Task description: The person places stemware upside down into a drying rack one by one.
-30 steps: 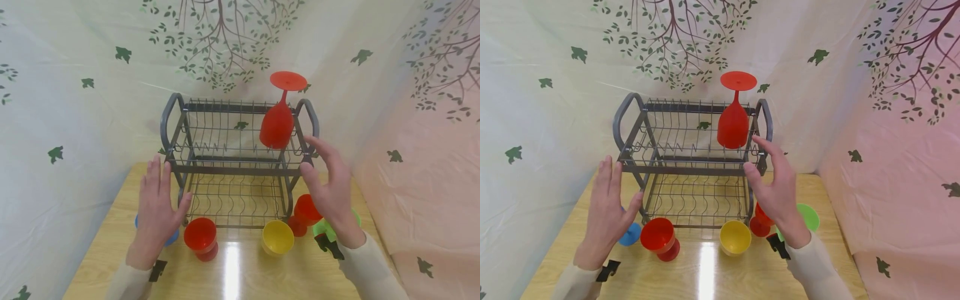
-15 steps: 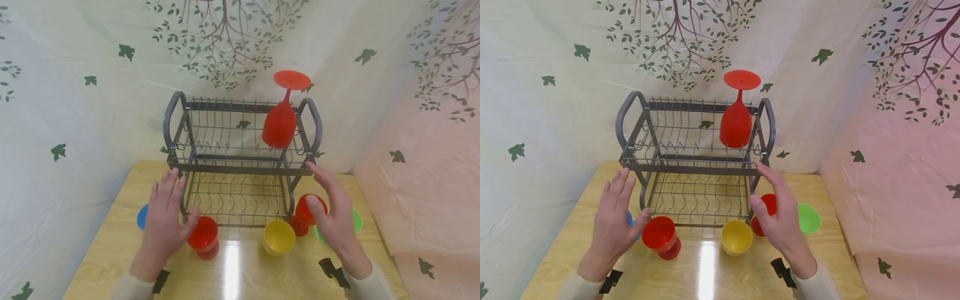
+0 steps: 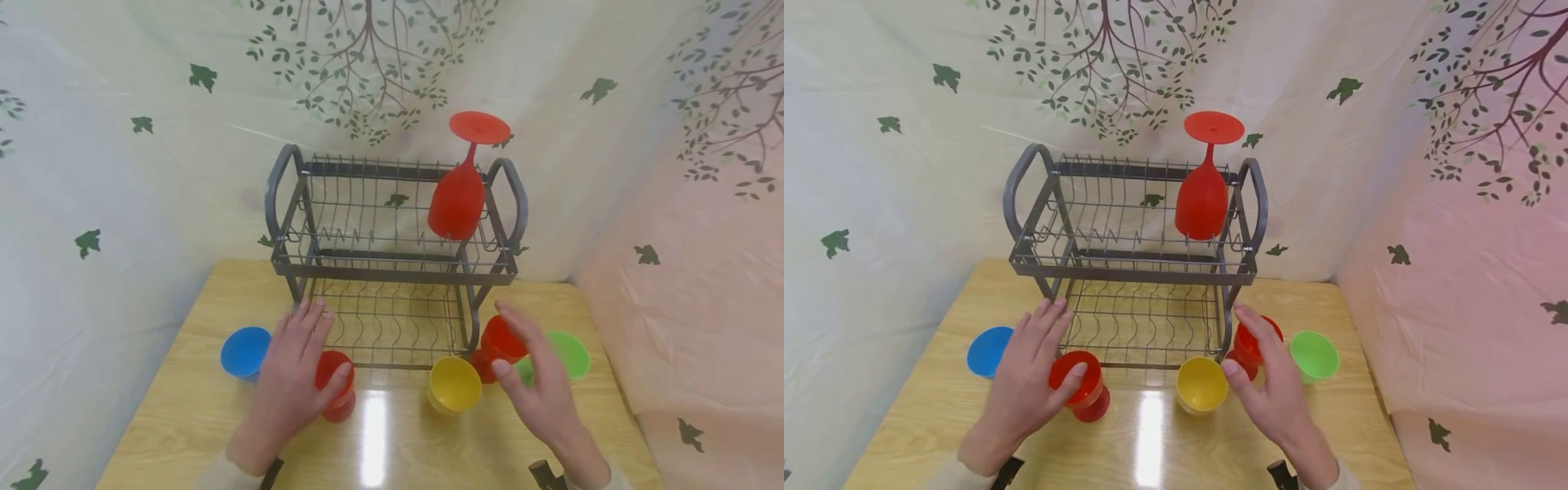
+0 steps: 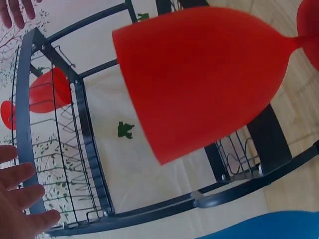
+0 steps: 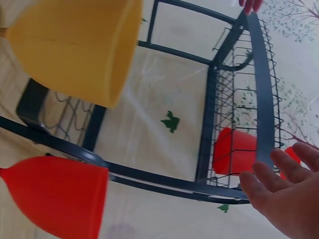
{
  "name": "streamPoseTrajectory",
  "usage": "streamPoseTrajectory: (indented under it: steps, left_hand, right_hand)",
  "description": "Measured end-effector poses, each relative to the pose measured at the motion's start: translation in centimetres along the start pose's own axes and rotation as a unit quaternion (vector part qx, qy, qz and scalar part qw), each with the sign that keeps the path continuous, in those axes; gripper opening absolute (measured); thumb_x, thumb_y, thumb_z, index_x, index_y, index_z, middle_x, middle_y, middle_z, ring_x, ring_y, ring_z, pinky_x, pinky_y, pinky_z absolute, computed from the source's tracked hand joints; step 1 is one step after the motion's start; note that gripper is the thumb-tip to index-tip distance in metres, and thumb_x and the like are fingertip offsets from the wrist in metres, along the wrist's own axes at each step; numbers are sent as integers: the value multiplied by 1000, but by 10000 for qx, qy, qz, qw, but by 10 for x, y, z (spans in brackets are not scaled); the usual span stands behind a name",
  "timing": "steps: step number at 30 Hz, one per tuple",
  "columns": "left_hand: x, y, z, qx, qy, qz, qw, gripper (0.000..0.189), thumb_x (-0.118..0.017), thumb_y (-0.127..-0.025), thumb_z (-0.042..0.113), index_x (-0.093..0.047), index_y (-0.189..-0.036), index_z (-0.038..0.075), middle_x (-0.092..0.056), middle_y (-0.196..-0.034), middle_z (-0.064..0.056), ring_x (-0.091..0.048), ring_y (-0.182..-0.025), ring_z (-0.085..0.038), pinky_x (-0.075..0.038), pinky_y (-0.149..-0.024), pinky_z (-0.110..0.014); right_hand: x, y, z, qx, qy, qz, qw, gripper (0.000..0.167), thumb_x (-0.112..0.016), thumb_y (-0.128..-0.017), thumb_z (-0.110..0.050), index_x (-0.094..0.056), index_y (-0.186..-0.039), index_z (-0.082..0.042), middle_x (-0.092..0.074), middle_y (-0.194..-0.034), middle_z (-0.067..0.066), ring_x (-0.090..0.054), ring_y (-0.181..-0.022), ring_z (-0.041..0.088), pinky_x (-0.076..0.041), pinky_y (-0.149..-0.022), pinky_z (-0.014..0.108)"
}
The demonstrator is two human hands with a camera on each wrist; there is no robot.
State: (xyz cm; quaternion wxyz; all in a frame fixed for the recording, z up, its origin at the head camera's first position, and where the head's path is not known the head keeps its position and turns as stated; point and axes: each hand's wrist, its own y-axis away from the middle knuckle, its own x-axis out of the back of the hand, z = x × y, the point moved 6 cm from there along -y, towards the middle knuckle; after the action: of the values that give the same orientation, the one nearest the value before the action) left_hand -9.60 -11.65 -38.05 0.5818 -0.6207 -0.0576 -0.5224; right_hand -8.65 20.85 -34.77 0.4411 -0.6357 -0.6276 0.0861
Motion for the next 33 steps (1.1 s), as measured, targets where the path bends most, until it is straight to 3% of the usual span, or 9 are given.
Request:
streamPoseTrajectory:
  steps: [4,8,14,19,22,28,33]
  left_hand:
    - [-10,2,5,-128,145,-161,9997,72,-36,-105,57,-55,-144,0,-49,-155,-19,-44,-143,-43,-41,-109,-67]
    - [-19,4,11,-293,258,-291,9988,70,-36,-105,55,-56,-144,2,-49,-155,-18,-46,-142,-43,-44,-106,-68]
    - [-35,8,24,-520,154,-624,9966,73,-32,-106,59,-56,-145,2,-50,-154,-20,-46,-142,-43,-41,-109,-67]
    - [-51,5,41,-319,327,-1561,9867,73,-50,-101,58,-48,-152,6,-41,-162,-16,-38,-148,-40,-36,-115,-63]
    - [-58,2,51,-214,426,-1986,9789,77,-59,-97,56,-43,-156,8,-36,-165,-13,-33,-151,-38,-34,-118,-61]
    - [-72,3,63,-168,570,-2157,9746,76,-62,-97,51,-43,-157,9,-34,-167,-11,-31,-153,-36,-29,-121,-58]
    - [-82,9,68,17,834,-2408,9670,75,-61,-97,52,-41,-157,12,-32,-168,-9,-30,-153,-34,-27,-122,-56]
  right_hand:
    - [-6,12,8,-304,-23,-280,9991,60,-72,-95,-23,-52,-147,1,-53,-152,17,-46,-144,17,-32,-119,24]
    - [-12,24,19,-811,172,-670,9943,70,-74,-86,-9,-50,-152,-9,-51,-155,13,-45,-144,14,-31,-117,20]
    - [-23,48,36,-1399,204,-1052,9844,76,-74,-85,-7,-47,-155,-19,-49,-157,8,-45,-144,13,-31,-114,18]
    - [-29,67,51,-1821,58,-1109,9770,78,-73,-87,-8,-44,-157,-26,-46,-160,-1,-44,-144,9,-35,-111,24]
    - [-34,77,58,-1906,-206,-1053,9758,78,-73,-87,-8,-44,-158,-20,-46,-161,1,-44,-145,11,-35,-112,23]
    - [-45,94,74,-2120,-772,-1053,9685,82,-76,-86,-7,-40,-159,-16,-44,-161,11,-49,-142,26,-36,-113,21]
    - [-53,107,87,-2374,-1048,-1135,9591,90,-81,-84,-6,-36,-161,-21,-43,-162,10,-46,-145,21,-35,-114,23]
